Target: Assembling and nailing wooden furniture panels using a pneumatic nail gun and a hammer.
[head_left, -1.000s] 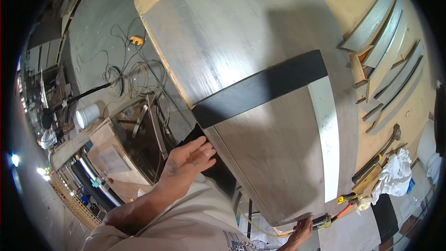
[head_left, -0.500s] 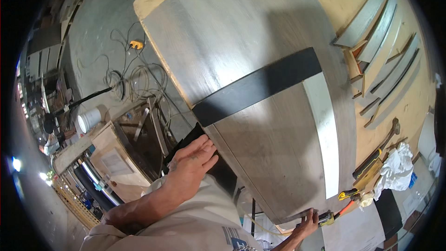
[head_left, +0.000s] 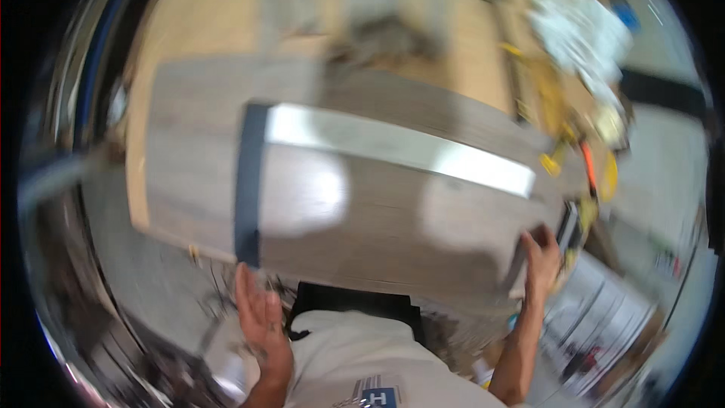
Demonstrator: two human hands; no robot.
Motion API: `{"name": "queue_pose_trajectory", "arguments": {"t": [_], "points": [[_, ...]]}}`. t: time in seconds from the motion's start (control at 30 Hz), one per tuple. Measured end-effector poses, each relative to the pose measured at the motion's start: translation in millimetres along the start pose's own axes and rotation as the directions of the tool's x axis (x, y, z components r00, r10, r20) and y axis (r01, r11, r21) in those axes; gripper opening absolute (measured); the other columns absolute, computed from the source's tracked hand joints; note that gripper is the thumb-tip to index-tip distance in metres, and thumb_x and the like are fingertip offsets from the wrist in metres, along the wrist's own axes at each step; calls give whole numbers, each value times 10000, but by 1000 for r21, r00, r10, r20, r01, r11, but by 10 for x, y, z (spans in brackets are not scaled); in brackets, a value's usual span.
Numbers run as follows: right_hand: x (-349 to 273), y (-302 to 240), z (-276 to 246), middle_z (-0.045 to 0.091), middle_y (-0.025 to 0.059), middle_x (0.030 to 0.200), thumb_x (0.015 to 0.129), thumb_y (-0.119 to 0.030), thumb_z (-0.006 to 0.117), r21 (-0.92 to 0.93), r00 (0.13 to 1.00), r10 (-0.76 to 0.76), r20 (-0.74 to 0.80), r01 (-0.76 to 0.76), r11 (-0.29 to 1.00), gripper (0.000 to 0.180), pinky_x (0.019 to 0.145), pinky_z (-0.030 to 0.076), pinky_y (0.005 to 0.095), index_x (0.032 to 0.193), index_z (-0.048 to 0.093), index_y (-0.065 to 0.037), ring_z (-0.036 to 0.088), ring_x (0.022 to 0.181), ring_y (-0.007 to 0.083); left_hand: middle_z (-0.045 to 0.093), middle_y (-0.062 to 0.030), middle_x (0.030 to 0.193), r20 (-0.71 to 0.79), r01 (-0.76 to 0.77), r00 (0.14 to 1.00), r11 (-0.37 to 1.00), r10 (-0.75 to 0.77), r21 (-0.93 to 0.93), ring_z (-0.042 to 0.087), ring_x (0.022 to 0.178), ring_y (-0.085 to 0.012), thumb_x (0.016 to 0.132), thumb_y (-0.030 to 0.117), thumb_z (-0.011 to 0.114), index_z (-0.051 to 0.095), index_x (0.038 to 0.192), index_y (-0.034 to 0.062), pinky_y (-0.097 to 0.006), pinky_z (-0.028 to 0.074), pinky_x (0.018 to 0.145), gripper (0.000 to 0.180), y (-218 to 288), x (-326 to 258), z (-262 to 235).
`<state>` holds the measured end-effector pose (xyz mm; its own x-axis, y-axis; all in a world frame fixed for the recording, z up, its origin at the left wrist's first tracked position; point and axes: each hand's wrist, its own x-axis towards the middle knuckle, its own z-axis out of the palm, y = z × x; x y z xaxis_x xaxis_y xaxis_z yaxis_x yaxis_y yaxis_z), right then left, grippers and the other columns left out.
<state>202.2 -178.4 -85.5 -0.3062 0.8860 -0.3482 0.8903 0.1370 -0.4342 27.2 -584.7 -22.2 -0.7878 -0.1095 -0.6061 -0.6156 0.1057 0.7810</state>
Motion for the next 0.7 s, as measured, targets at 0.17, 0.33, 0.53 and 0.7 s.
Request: {"name": "queue_pose_trajectory", "arguments": {"t": [0.17,0.33,0.53,0.7], "points": [[-464,556,56,604,226,1205,819,-165,747,458,998,-12,-58,37,888,597,967,445,386,1319,504,55,591,1094,308,481,-235,1363,753,-722,587,613,296,321,460,1287,-322,937,65,573,491,1317,-47,-419,373,1051,404,214,-119,1251],[-1060,1082,-17,543,219,1195,784,-190,776,172,963,-216,-162,243,955,597,910,449,414,1278,536,42,525,1086,363,527,-227,1243,913,-986,165,90,374,142,473,1182,-389,841,247,715,527,1252,-48,-446,345,1029,539,-569,-565,3278],[-1145,1499,-51,519,152,1096,725,-186,809,298,951,-274,-139,305,905,583,818,460,417,1224,584,13,511,963,312,515,-232,1157,890,-968,151,-119,430,222,474,1066,-380,792,264,726,528,1199,-66,-465,353,963,560,-1148,-764,4104],[-1034,1794,103,544,98,975,684,-50,779,294,916,-358,-181,398,869,444,685,500,347,1110,659,-7,558,817,249,511,-241,1084,871,-933,169,-210,460,292,472,1013,-386,776,240,678,540,1137,-71,-477,370,927,496,-1287,-646,4210]]}}
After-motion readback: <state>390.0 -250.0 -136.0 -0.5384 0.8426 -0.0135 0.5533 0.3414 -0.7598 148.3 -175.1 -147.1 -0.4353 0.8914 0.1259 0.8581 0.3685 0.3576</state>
